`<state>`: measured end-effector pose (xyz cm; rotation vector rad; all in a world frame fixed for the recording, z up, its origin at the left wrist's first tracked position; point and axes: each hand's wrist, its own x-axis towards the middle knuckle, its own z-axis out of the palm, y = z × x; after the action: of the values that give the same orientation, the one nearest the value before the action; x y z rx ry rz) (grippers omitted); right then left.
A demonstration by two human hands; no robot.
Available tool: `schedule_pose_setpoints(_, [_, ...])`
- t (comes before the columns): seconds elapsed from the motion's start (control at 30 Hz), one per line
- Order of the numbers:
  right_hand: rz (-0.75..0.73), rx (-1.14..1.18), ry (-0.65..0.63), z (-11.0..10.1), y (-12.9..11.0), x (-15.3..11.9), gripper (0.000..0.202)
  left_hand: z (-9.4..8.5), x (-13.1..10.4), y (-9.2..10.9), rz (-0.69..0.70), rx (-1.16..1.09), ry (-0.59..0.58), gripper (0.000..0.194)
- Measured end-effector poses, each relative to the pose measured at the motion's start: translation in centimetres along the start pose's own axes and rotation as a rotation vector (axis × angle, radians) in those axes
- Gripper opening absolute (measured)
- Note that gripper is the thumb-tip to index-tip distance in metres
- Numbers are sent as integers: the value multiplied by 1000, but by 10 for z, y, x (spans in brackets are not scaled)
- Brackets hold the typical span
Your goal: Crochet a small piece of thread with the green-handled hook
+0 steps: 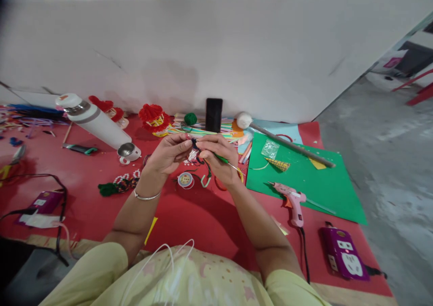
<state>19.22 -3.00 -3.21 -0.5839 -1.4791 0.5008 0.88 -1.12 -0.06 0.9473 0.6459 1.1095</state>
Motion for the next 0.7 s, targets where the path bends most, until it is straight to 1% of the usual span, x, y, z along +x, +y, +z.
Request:
schedule_pose_setpoints(0.1, [60, 63, 31, 4, 1, -2, 17, 2, -1, 2, 3, -3, 7, 32])
schedule_pose_setpoints(0.2, [166, 143, 101, 9, 5, -4, 21, 5, -1, 4, 11, -34, 44, 39])
schedule_pose_setpoints(0.3, [318, 242, 170, 14, 8, -7, 25, 7, -2, 5, 31, -64, 76, 39])
schedule_pose_setpoints(0.43, [499, 417, 222, 18, 7, -7, 32, 6, -1, 3, 49, -73, 95, 33])
schedule_pose_setpoints(0.6, [737, 725, 287, 25, 0, 0, 43, 4, -1, 1, 41, -51, 108, 29])
schedule_pose_setpoints(0.7, [880, 875, 334, 27, -3, 4, 44, 5, -1, 2, 21, -55, 117, 29])
